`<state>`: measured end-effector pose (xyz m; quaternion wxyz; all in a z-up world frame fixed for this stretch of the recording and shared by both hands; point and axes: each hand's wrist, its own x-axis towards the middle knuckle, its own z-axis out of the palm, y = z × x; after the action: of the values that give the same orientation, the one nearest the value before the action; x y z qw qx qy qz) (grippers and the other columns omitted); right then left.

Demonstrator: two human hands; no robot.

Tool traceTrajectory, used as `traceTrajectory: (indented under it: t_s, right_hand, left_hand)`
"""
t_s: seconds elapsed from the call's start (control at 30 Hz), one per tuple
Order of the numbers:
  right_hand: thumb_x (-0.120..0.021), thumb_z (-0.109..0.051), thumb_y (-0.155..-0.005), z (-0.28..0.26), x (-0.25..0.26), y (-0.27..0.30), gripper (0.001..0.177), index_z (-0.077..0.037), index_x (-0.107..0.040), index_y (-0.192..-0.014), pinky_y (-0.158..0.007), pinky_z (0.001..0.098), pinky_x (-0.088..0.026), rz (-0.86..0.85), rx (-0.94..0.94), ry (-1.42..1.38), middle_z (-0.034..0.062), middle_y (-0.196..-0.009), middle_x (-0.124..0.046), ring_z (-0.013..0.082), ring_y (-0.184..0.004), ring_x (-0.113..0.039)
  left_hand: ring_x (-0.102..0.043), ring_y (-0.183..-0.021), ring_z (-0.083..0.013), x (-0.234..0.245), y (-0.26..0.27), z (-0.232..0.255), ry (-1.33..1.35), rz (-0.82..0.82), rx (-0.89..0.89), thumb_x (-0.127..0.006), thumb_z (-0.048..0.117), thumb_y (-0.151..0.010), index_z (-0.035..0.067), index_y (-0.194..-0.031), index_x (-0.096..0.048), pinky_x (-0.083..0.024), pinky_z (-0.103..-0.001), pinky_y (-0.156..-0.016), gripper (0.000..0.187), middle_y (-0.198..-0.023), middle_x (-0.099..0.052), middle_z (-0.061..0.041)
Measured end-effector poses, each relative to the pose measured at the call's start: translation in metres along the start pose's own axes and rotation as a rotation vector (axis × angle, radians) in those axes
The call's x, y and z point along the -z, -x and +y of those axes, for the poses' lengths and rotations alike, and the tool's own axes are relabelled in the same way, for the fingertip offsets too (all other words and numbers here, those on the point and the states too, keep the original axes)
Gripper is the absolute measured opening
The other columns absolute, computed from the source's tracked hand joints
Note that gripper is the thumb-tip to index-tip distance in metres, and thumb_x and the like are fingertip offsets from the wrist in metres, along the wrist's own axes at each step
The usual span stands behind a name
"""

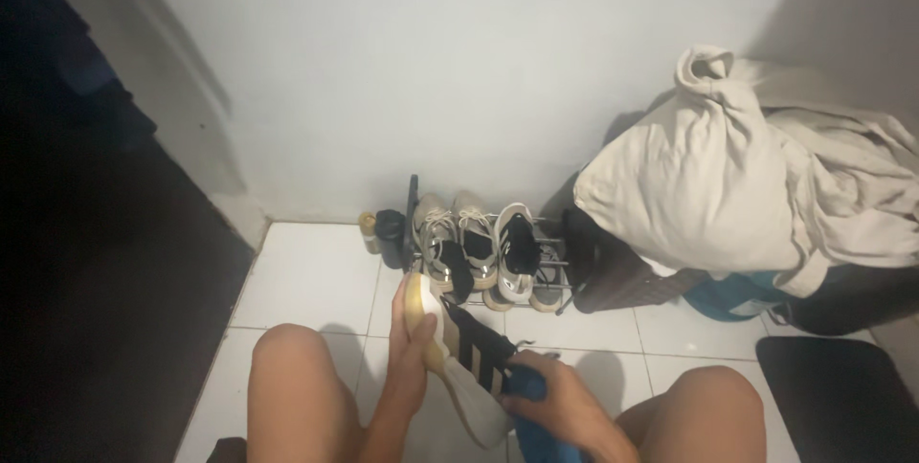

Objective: The person sits on the floor and wipes a black and white sneaker with a blue cloth. They rotate the shoe to clean the sole, sides, and upper parts. The person continues to wipe the shoe thoroughly.

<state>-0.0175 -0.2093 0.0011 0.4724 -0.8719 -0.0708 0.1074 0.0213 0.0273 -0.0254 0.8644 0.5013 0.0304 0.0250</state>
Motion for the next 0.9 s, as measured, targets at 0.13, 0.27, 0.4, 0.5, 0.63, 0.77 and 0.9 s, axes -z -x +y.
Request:
traceTrajectory:
  t_s: [0.13, 0.27, 0.4, 0.5, 0.63, 0.77, 0.9]
  right_hand:
    - [-0.088, -0.023, -0.071, -0.025, 0.011, -0.004, 0.052, -0.007, -0.059, -0.112, -0.086, 0.0376, -0.054, 0.424, -0.073, 0.094, 0.0132, -0.097, -0.072, 0.0248, -0.093, -0.070]
    - [-0.083, -0.027, -0.078, -0.064, -0.006, -0.025, 0.046, -0.008, -0.059, -0.112, -0.080, 0.0402, -0.058, 0.644, -0.157, -0.150, 0.0170, -0.095, -0.073, 0.0308, -0.087, -0.072]
    - [-0.075, -0.023, -0.093, -0.090, -0.052, -0.039, 0.043, -0.006, -0.061, -0.130, -0.096, 0.0440, -0.050, 0.635, 0.314, 0.054, 0.0203, -0.121, -0.068, 0.0390, -0.113, -0.064]
    - [-0.078, -0.026, -0.084, -0.092, -0.059, -0.023, 0.063, -0.002, -0.054, -0.136, -0.095, 0.0461, -0.047, 0.499, 0.355, 0.080, 0.0227, -0.126, -0.061, 0.0433, -0.116, -0.058]
    - [-0.077, -0.023, -0.083, -0.083, -0.062, -0.005, 0.058, -0.009, -0.054, -0.135, -0.096, 0.0423, -0.050, 0.297, 0.166, -0.001, 0.0171, -0.129, -0.062, 0.0382, -0.118, -0.062]
    - [-0.077, -0.018, -0.085, -0.067, -0.063, -0.001, 0.049, -0.011, -0.061, -0.131, -0.097, 0.0423, -0.051, 0.291, 0.234, 0.056, 0.0176, -0.126, -0.064, 0.0395, -0.118, -0.063]
    - [-0.074, -0.015, -0.086, -0.065, -0.051, -0.019, 0.043, -0.011, -0.064, -0.129, -0.093, 0.0409, -0.052, 0.422, 0.136, 0.024, 0.0200, -0.123, -0.061, 0.0389, -0.113, -0.064]
  left_hand:
    - [-0.049, -0.128, -0.0232, 0.008, -0.004, -0.016, -0.206, -0.035, -0.138, -0.062, 0.012, -0.088, 0.007, -0.155, -0.035, -0.040, -0.035, -0.108, 0.071, -0.142, -0.049, -0.014]
    - [-0.056, -0.120, -0.0246, 0.002, 0.001, -0.031, -0.331, -0.107, -0.125, -0.065, 0.013, -0.087, 0.006, -0.151, -0.039, -0.046, -0.036, -0.101, 0.070, -0.137, -0.055, -0.015]
    - [-0.056, -0.131, -0.0228, -0.006, 0.007, -0.032, -0.267, -0.082, -0.196, -0.059, 0.017, -0.095, 0.001, -0.146, -0.049, -0.042, -0.032, -0.111, 0.054, -0.141, -0.059, -0.014]
    - [-0.057, -0.129, -0.0220, -0.001, 0.011, -0.024, -0.202, -0.063, -0.179, -0.061, 0.018, -0.094, 0.001, -0.145, -0.050, -0.043, -0.033, -0.108, 0.055, -0.139, -0.060, -0.013]
    - [-0.057, -0.129, -0.0191, 0.006, 0.003, -0.019, -0.427, 0.051, -0.268, -0.060, 0.024, -0.098, 0.001, -0.142, -0.055, -0.043, -0.030, -0.107, 0.050, -0.138, -0.062, -0.012]
    - [-0.047, -0.095, -0.0258, 0.007, 0.004, -0.022, -0.268, 0.082, 0.009, -0.060, 0.025, -0.101, 0.002, -0.150, -0.060, -0.038, -0.039, -0.082, 0.053, -0.126, -0.066, -0.019]
    - [-0.058, -0.122, -0.0195, 0.001, 0.006, -0.022, -0.284, -0.089, -0.092, -0.059, 0.026, -0.098, 0.000, -0.141, -0.058, -0.043, -0.031, -0.104, 0.051, -0.134, -0.065, -0.012]
